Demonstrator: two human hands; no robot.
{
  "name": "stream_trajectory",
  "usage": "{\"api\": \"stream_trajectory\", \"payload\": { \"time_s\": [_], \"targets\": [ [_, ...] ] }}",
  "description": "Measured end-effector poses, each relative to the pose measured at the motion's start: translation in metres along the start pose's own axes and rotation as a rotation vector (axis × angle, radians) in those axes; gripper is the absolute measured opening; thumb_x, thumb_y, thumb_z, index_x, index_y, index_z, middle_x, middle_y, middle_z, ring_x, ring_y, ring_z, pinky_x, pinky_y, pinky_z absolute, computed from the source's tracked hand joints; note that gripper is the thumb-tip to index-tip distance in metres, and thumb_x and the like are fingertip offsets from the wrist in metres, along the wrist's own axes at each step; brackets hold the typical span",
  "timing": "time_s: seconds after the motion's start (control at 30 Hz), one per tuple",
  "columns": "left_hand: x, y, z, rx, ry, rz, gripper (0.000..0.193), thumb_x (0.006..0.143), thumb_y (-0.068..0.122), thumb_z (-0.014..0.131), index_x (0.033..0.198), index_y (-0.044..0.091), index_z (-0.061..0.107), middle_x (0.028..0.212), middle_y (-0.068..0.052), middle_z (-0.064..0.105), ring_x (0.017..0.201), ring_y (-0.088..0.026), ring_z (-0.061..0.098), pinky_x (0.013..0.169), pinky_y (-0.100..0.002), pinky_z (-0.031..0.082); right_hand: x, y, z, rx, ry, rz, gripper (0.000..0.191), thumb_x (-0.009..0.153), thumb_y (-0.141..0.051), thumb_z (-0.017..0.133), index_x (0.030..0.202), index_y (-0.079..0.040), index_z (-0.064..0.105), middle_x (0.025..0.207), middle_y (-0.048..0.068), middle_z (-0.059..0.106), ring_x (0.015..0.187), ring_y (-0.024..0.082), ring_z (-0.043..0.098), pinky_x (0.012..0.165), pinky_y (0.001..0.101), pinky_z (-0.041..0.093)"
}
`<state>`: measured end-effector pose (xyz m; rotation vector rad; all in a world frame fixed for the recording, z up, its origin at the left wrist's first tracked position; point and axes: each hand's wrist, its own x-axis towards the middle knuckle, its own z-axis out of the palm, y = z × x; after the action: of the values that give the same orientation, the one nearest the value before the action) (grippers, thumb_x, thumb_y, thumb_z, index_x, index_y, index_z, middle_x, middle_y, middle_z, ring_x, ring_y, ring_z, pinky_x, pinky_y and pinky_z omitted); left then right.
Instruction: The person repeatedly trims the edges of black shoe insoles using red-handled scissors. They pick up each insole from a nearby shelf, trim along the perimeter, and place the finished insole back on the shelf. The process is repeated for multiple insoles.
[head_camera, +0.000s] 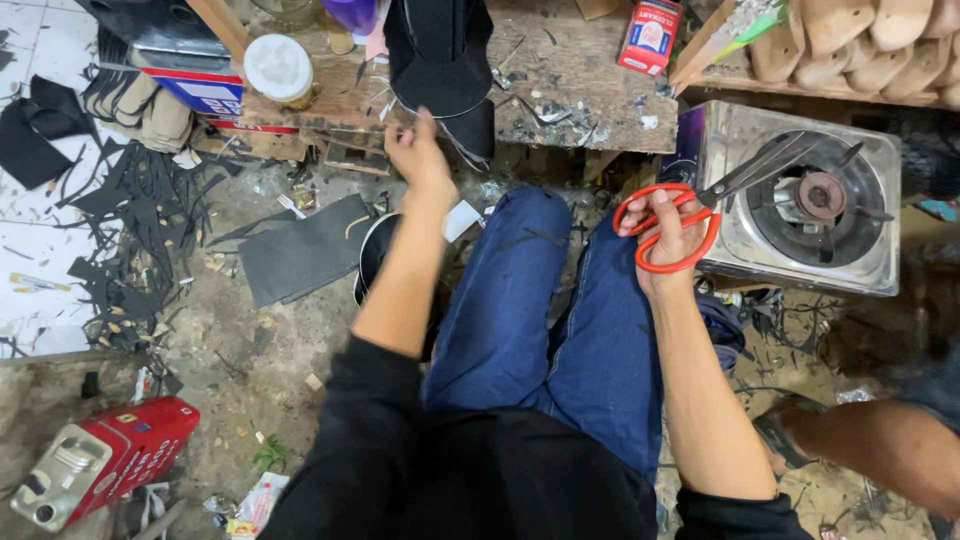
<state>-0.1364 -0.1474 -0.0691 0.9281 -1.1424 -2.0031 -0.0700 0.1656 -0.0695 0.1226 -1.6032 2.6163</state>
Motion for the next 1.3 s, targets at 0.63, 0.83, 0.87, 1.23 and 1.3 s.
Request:
{"api": "stream_trajectory", "payload": {
  "time_s": [0.63, 0.83, 0.87, 1.23, 1.3],
  "targets": [
    [-0.127, 0.077, -0.077, -0.316, -0.799, -0.087, 0.014, 0.107, -0.001, 0.066, 0.121, -0.002, 0.064, 0.094, 0.0, 0.063, 0.082, -0.005, 0.054, 0.074, -0.022, 0.044, -0.029, 0.007, -0.009, -0.112, -0.04, -0.044, 0.021, 0.11, -0.018, 0.065, 0.119, -0.008, 0.049, 0.107, 0.019, 0.067, 0.085, 0.026, 0.068, 0.073, 0.0392, 0.057],
    [-0.169, 0.049, -0.103, -0.316, -0.683, -0.462, 0.015, 0.097, 0.0, 0.061, 0.112, -0.001, 0.061, 0.101, -0.005, 0.069, 0.085, -0.011, 0.066, 0.078, -0.029, 0.056, -0.104, 0.022, 0.033, -0.078, -0.106, -0.053, 0.047, 0.09, -0.025, 0.073, 0.121, -0.006, 0.045, 0.138, 0.017, 0.057, 0.124, 0.025, 0.061, 0.101, 0.0381, 0.052],
    [-0.179, 0.044, -0.104, -0.323, -0.653, -0.537, 0.016, 0.094, 0.001, 0.059, 0.11, -0.001, 0.06, 0.101, -0.006, 0.071, 0.089, -0.013, 0.07, 0.081, -0.031, 0.06, -0.119, 0.026, 0.038, -0.314, -0.132, -0.137, 0.064, 0.078, -0.018, 0.082, 0.125, -0.004, 0.041, 0.136, 0.016, 0.052, 0.126, 0.024, 0.055, 0.105, 0.0382, 0.046],
    [-0.142, 0.027, -0.167, -0.027, -0.627, -0.099, 0.025, 0.107, 0.011, 0.052, 0.128, 0.001, 0.06, 0.113, -0.006, 0.064, 0.099, -0.014, 0.064, 0.09, -0.035, 0.056, -0.139, -0.016, 0.025, -0.217, 0.335, 0.064, 0.031, 0.09, 0.006, 0.069, 0.113, -0.008, 0.053, 0.095, 0.003, 0.058, 0.077, 0.015, 0.057, 0.067, 0.0307, 0.047],
    [-0.124, 0.02, -0.175, 0.067, -0.61, -0.174, 0.024, 0.106, 0.014, 0.052, 0.124, 0.001, 0.061, 0.112, -0.005, 0.064, 0.1, -0.013, 0.062, 0.089, -0.034, 0.054, -0.139, -0.032, 0.031, -0.221, 0.178, -0.005, 0.03, 0.092, 0.009, 0.071, 0.112, -0.007, 0.055, 0.101, 0.001, 0.056, 0.088, 0.011, 0.055, 0.078, 0.0245, 0.045]
  ]
}}
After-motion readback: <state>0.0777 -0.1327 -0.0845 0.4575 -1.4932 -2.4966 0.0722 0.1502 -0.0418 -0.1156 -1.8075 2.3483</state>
